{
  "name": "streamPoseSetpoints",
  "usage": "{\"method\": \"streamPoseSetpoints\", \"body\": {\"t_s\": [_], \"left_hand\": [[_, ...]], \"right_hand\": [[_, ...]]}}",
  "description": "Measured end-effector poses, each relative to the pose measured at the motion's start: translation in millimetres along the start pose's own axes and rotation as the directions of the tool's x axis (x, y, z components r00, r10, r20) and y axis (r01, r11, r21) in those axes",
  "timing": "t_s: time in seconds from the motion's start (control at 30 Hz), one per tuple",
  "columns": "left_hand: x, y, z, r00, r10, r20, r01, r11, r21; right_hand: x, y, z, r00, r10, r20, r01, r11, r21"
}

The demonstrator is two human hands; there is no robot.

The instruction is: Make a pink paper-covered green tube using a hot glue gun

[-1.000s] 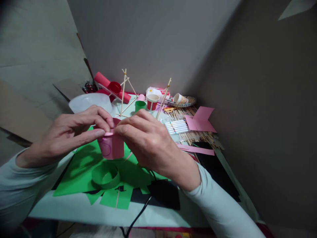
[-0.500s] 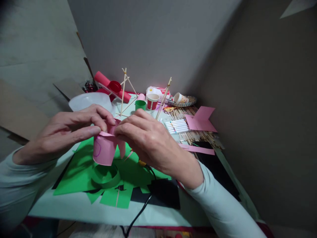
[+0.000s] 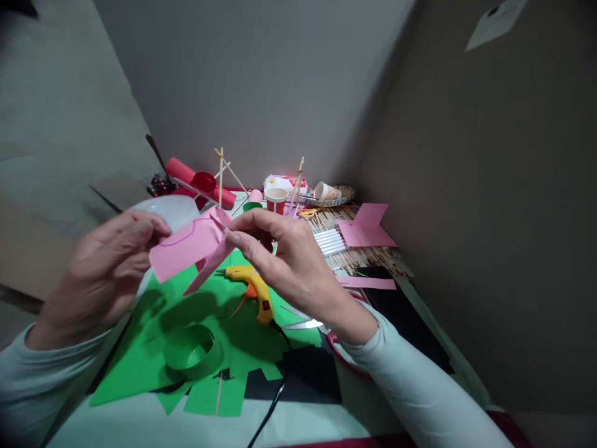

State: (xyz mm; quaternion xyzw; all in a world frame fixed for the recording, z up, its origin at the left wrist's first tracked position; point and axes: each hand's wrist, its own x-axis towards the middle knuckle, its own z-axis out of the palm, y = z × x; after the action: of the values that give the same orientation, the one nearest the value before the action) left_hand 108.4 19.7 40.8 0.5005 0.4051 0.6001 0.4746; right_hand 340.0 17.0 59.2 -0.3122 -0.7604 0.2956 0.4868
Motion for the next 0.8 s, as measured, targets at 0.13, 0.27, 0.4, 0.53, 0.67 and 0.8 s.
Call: {"method": "streamPoseSetpoints", "body": {"t_s": [0.13,0.27,0.4,0.53,0.67,0.8], "left_hand": [[-2.6,5.7,0.4,0.978,-0.195,0.075,0.196,0.98,-0.019],[-2.3,6.7,1.1,0.988,-0.142,0.054,0.142,0.99,0.007],[-2.6,0.5,7.0,0.988,-0.132,0.076,0.133,0.991,-0.017],[-4.9,-7.8,17.1,0.998,-0.06,0.024,0.062,0.993,-0.103],[-9.3,-13.9,24.2,1.0,-0.024,-0.005,0.023,0.989,-0.144],[-15.9,-18.2,22.8,0.998,0.009,-0.059,-0.013,0.998,-0.069]], "right_hand": [[1.3,1.5,1.7,0.998,0.026,-0.062,-0.023,0.999,0.043],[1.4,-0.5,3.0,0.995,0.045,-0.091,-0.044,0.999,0.017],[0.8,1.4,7.2,0.993,0.073,-0.09,-0.066,0.995,0.08],[-0.1,5.2,11.6,0.985,0.111,-0.135,-0.091,0.985,0.144],[-0.3,6.6,12.3,0.971,0.176,-0.159,-0.139,0.965,0.222],[0.7,6.0,11.5,0.97,0.198,-0.141,-0.158,0.954,0.256]]}}
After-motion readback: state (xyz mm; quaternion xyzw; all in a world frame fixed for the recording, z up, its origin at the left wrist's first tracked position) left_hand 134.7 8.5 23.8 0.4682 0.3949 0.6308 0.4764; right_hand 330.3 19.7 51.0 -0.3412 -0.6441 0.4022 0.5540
